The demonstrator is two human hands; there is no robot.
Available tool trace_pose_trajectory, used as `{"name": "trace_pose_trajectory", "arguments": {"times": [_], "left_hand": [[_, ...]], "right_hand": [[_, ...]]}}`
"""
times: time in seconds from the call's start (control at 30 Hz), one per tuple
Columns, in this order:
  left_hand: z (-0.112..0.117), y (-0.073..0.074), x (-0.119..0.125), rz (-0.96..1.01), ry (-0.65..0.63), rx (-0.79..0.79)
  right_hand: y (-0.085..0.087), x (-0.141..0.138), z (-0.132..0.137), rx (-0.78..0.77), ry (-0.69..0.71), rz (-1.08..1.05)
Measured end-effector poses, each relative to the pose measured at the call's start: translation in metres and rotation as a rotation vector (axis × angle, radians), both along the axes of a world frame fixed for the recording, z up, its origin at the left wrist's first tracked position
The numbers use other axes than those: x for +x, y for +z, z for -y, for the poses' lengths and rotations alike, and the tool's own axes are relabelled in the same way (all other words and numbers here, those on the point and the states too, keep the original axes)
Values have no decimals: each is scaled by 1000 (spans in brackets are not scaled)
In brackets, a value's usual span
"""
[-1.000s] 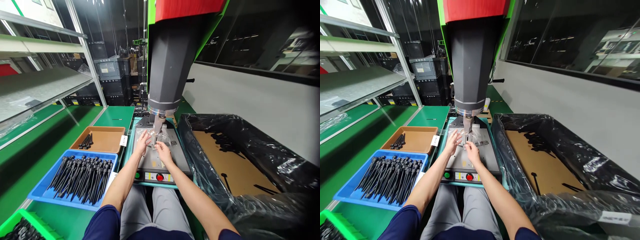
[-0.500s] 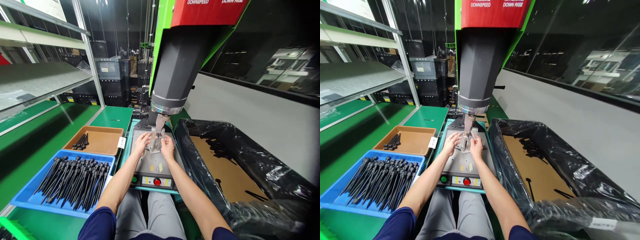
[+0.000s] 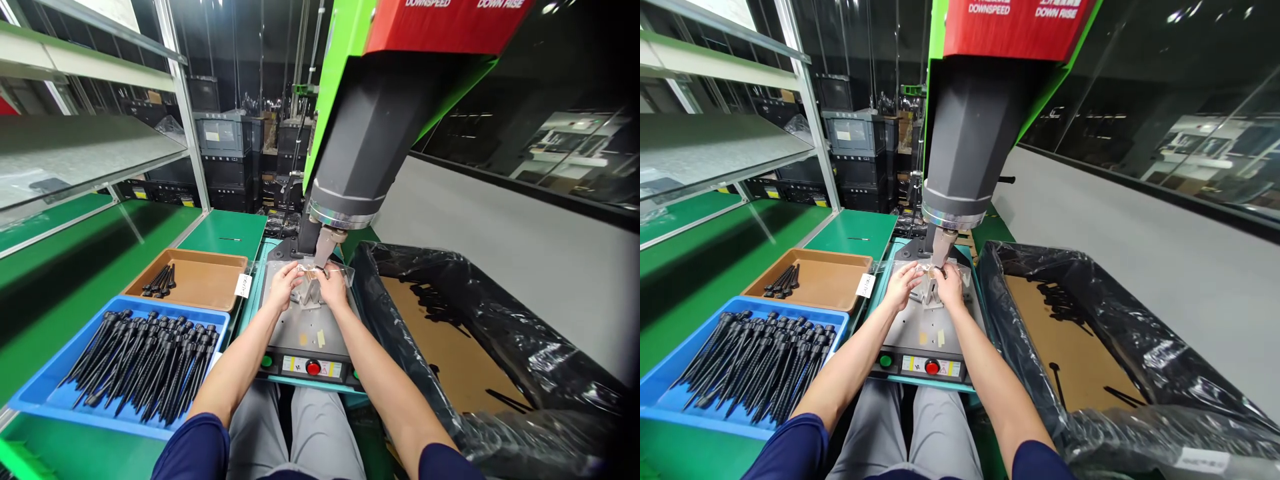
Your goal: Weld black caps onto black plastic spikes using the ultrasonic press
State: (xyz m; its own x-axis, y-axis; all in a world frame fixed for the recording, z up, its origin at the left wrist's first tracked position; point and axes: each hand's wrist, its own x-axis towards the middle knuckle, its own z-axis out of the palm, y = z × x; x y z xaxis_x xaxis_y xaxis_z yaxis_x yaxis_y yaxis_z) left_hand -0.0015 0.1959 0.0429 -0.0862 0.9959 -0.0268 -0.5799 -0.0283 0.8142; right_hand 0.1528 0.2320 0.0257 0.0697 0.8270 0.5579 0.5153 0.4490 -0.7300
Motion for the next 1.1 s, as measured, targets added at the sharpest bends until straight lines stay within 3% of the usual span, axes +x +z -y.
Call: {"name": "trace_pose_trajectory", "arguments": {"times": [0.13,0.4,0.6,0.73,0.93,1.0,1.1], "left_hand": [[4,-7,0,13,72,-61],[20,-31,3,-7,167,-88],[26,-31,3,-67,196,-65],[37,-32,2,-123,198,-45],[82,-47,2,-266,242,-176],[102,-50,7,-346,197,-163],[130,-46,19,-469,27,-16]], "right_hand": [[-3,6,25,81,-12,11],[-32,30,77,49,-110,5],[-54,31,111,-256,191,-429],[-39,24,140,-292,256,-505],[4,23,169,-28,165,-170],[11,22,173,23,175,-142],[11,19,176,4,181,-147]]}}
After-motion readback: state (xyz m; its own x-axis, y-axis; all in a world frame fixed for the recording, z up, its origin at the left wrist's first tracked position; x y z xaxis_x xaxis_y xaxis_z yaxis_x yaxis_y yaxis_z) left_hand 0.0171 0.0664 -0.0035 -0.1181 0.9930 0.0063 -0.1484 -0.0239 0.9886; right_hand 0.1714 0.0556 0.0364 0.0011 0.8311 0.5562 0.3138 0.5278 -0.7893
